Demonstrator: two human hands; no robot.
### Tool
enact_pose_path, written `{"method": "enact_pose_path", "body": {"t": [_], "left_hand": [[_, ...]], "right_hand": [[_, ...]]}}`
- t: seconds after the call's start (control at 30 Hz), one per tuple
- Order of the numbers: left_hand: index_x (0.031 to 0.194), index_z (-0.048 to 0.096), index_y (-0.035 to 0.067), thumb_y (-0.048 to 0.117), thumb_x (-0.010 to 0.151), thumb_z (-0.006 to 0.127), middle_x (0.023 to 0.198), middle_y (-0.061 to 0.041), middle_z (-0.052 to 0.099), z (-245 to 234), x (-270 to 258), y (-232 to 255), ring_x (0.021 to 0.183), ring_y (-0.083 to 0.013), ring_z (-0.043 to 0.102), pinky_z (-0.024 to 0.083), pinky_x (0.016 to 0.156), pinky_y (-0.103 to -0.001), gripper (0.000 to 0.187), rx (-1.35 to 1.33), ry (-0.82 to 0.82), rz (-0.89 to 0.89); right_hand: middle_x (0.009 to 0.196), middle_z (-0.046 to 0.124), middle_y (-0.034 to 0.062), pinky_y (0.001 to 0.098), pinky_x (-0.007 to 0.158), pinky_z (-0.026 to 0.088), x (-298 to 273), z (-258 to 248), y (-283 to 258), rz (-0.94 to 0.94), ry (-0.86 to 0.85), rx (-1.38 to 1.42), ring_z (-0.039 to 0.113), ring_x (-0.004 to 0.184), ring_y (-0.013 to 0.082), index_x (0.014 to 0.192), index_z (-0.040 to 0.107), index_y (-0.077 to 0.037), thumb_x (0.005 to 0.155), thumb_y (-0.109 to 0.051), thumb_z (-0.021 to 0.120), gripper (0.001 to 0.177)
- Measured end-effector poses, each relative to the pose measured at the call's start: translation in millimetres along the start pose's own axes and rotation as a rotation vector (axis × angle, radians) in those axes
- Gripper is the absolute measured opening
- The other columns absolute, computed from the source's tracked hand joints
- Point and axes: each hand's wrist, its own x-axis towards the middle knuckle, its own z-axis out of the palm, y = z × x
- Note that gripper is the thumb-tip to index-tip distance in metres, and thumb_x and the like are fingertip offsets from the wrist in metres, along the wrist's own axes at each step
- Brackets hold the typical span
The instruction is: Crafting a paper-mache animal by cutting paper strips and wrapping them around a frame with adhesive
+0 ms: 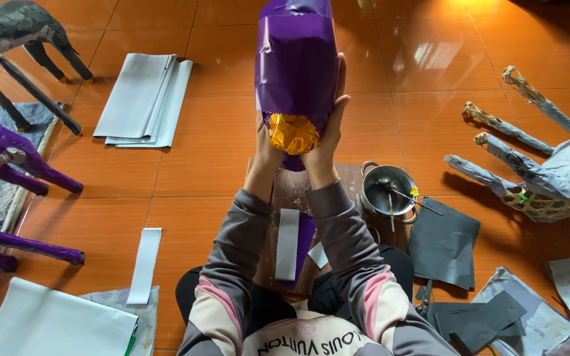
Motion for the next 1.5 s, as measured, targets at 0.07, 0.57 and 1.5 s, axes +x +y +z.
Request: {"method": "enact_pose_path", "body": {"t": [0.07,0.57,1.5], "left_hand": [[0.133,0.053,0.005,0.026,0.101,0.05,0.133,-0.016,0.054,1.5,5.2,6.1,0.125,-0.0296,0.048,0.04,0.109,-0.041,0.039,-0.173,0.01,-0.071],[0.142,0.037,0.008,0.032,0.104,0.054,0.141,-0.01,0.039,-28.1,4.1,8.0,0.131,-0.019,0.036,0.03,0.112,-0.036,0.048,-0.737,0.002,-0.451],[0.096,0.053,0.014,0.035,0.071,0.084,0.097,-0.007,0.046,-29.1,-454.6,-19.0,0.094,-0.0324,0.051,0.038,0.092,-0.055,0.046,0.576,-0.668,-0.948]], "right_hand": [[0.164,0.022,0.0044,0.041,0.131,0.017,-7.6,15.2,-5.6,0.031,0.02,-0.069,0.023,0.153,0.0228,0.158,0.022,-0.019,0.107,-0.047,0.036,0.06],[0.156,0.038,0.0117,0.0474,0.124,0.023,-38.7,-49.4,-2.0,0.231,0.07,0.041,0.026,0.148,0.0295,0.153,0.036,-0.008,0.106,-0.062,0.029,0.072],[0.085,0.061,0.0187,0.0574,0.058,0.055,-187.6,-350.9,-189.0,0.721,-0.411,-2.882,0.068,0.068,0.0403,0.091,0.067,0.003,0.08,-0.007,0.059,0.017]]}}
